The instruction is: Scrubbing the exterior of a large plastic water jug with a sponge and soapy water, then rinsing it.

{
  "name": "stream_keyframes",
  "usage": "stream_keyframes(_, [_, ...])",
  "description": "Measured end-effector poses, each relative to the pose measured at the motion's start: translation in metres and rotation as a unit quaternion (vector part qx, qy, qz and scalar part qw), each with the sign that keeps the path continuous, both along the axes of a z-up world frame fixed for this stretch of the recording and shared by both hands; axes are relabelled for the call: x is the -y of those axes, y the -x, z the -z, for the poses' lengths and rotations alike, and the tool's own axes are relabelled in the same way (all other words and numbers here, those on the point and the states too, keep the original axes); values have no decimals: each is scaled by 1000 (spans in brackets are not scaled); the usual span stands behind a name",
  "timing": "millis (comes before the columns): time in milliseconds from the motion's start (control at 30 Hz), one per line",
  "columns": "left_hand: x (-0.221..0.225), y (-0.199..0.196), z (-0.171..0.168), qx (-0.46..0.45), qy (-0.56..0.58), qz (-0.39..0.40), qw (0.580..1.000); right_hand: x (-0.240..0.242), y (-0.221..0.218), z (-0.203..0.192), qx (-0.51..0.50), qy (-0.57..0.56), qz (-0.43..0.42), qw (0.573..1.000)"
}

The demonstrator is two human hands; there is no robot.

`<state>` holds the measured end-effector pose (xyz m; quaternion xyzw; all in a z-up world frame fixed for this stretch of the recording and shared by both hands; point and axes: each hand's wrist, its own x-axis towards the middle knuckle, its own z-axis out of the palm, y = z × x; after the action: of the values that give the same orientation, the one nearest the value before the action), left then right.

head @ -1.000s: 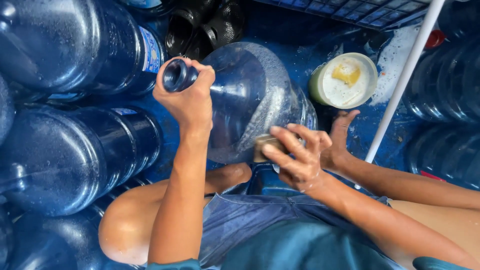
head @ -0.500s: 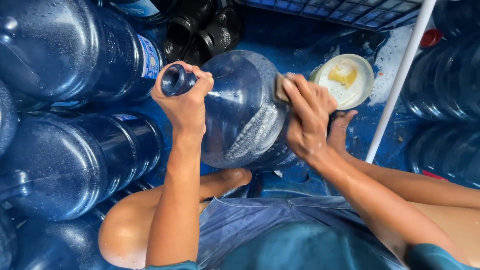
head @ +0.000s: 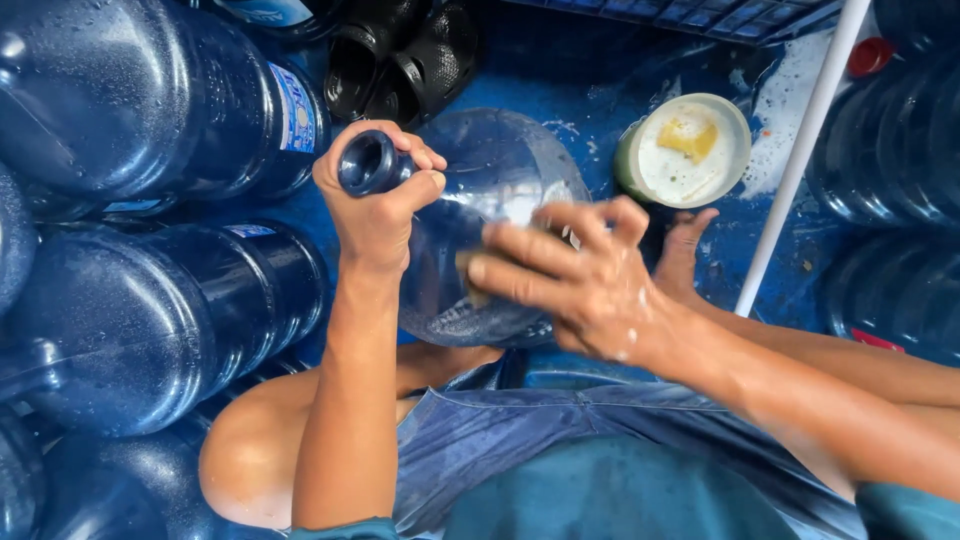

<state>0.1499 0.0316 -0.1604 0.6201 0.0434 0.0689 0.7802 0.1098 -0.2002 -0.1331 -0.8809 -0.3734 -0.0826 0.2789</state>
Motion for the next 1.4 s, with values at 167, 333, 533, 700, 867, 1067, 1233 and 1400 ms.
stream_keyframes(167, [1, 5, -2, 8, -8, 7, 1000, 11, -12, 5, -26, -17, 62, 998])
stream_keyframes(333, [12, 2, -6, 24, -37, 4, 999, -8, 14, -23, -23, 37, -34, 998])
stream_keyframes(533, [23, 4, -7, 40, -44, 0, 998, 3, -27, -23, -36, 76, 93, 992])
stream_keyframes(700, [28, 8, -11, 37, -63, -2, 997, 8, 3, -15, -24, 84, -13, 996])
stream_keyframes(867, [32, 10, -15, 31, -79, -5, 996, 13, -19, -17, -11, 82, 62, 995])
stream_keyframes(1067, [32, 10, -9, 38, -75, -40, 996, 5, 13, -25, -12, 97, -12, 995])
stream_keyframes(1233, [50, 10, -16, 23, -128, -126, 984, -14, 11, -36, 101, 89, 72, 988])
stream_keyframes(1400, [51, 13, -10, 21, -116, -144, 983, -5, 16, -29, 63, 125, 75, 987])
